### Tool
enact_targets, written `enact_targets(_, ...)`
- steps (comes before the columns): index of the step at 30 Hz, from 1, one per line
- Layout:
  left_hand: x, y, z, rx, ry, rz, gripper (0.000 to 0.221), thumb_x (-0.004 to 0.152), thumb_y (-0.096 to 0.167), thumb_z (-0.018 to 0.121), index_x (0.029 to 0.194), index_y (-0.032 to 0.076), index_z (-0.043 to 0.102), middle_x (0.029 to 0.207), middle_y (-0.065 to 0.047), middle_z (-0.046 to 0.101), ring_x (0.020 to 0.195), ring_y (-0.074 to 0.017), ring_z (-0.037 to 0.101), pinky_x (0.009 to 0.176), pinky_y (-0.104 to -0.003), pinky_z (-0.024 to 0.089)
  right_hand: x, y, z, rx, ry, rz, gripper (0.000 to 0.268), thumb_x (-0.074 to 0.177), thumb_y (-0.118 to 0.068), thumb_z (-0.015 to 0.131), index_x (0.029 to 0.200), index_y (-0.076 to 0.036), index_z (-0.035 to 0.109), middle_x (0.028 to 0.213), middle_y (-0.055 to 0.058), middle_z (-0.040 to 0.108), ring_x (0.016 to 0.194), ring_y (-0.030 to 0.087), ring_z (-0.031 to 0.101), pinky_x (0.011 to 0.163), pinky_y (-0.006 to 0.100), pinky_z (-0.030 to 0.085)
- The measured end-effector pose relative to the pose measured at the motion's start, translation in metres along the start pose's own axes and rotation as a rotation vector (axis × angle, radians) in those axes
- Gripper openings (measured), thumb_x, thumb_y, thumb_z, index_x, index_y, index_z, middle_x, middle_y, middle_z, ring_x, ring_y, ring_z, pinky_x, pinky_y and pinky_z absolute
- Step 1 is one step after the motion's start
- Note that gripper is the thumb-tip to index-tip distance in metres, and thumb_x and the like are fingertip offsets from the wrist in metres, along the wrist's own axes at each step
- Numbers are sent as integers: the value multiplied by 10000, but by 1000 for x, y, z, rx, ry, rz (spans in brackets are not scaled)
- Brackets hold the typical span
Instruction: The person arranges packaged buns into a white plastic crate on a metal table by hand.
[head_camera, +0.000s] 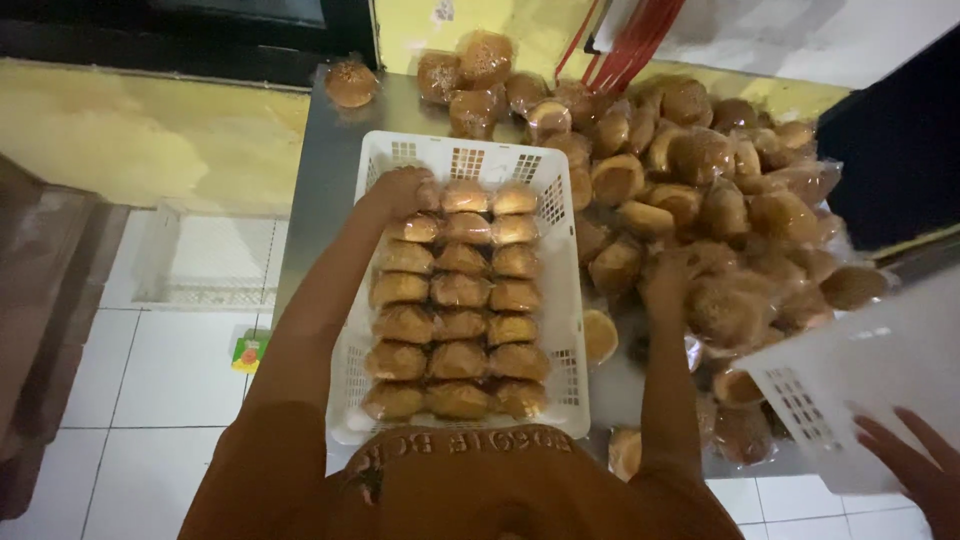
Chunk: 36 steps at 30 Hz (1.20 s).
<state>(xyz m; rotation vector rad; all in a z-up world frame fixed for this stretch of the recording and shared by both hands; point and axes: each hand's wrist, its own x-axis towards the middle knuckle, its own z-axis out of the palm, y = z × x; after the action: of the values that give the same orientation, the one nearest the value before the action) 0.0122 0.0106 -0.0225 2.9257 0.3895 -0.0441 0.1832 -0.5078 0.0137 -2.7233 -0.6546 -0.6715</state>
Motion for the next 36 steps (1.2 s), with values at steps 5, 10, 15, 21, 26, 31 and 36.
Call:
enact_targets(5,5,1,7,-181,-112,-10,541,886,324,638,1402,180,565,1267,-166,669,1146,-388,643,954,-539,505,-15,25,18,-206,1,-74,487,995,-245,588,1355,83,608,1501,302,550,1065,435,537,862,526,484)
enact_targets(10,-6,8,-1,-97,-70,-79,492,958,395,610,1383,147,577,1236,-187,675,1142,-395,643,955,-549,498,-20,61,55,-297,47,-154,445,986,-228,584,1323,54,650,1455,308,578,1062,443,556,863,528,496)
enact_targets(15,-17,29,-1,42,8,-102,520,917,464,683,1277,91,639,1241,-178,673,1190,-362,617,993,-545,471,-9,43,-1,-176,203,-299,410,894,-272,629,1256,-82,663,1301,316,588,1181,473,562,968,539,493)
enact_targets(21,-64,102,-28,-220,47,-122,347,1058,381,531,1151,172,792,1323,-119,719,1369,-307,602,1306,-582,306,-6,14,-48,476,25,-35,532,897,-100,644,1428,-67,656,1172,206,645,1088,357,604,939,476,506)
enact_targets(26,-66,123,0,-3,127,110,569,955,519,601,1411,180,567,1470,-308,435,1393,-483,336,1134,-634,203,-1,3,-71,778,-115,181,393,825,-113,740,1211,-46,715,1004,115,709,824,259,663,739,345,547)
enact_targets(31,-77,124,-14,10,140,119,470,974,469,606,1370,217,623,1465,-225,510,1408,-427,406,1144,-591,291,0,20,-56,597,46,-144,320,866,-129,780,1162,-31,710,1019,178,694,890,345,667,812,410,558)
enact_targets(36,-73,110,-18,-17,227,144,410,905,414,658,1276,240,683,1402,-107,583,1378,-353,463,1116,-567,324,15,44,-35,329,261,-417,432,794,-244,836,1174,-75,719,1088,190,705,1000,415,677,894,489,556)
